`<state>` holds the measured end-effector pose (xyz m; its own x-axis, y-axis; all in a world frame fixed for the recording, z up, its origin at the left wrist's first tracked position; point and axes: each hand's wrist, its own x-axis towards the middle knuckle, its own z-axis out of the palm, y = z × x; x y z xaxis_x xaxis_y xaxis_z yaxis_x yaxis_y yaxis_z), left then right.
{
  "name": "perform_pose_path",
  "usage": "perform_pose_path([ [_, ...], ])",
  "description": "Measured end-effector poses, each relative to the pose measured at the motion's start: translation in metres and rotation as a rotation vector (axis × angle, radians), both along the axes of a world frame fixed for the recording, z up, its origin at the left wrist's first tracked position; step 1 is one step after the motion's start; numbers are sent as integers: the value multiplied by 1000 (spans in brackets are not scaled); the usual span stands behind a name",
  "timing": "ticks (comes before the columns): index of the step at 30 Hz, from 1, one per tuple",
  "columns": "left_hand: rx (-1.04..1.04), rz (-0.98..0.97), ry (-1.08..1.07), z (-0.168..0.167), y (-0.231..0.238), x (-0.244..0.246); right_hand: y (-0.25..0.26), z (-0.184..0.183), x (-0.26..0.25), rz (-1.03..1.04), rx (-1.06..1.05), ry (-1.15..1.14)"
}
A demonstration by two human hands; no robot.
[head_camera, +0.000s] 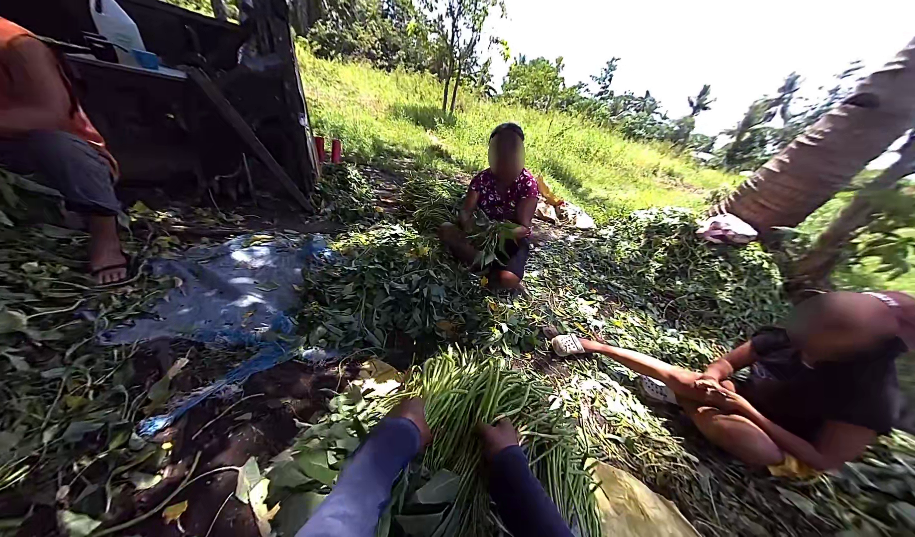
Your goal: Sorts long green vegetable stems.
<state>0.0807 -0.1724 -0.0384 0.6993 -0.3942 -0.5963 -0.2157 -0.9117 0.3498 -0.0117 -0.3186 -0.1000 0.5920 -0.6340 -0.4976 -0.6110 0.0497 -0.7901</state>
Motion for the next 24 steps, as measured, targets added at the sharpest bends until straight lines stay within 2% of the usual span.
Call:
perform_pose_path([
  [4, 76, -22, -10, -17, 13, 2, 15, -9, 2, 19, -42, 30],
  [11, 6, -102, 10, -25, 28, 5, 33, -11, 19, 121, -238, 201],
  [18, -19, -98, 97, -16, 44, 7, 20, 16, 2, 58, -17, 86],
  [21, -33, -70, 116, -23, 45, 5, 21, 17, 1, 37, 64, 54],
  [24, -63, -80, 139, -29, 41, 0, 32, 8, 8, 46, -10, 39],
])
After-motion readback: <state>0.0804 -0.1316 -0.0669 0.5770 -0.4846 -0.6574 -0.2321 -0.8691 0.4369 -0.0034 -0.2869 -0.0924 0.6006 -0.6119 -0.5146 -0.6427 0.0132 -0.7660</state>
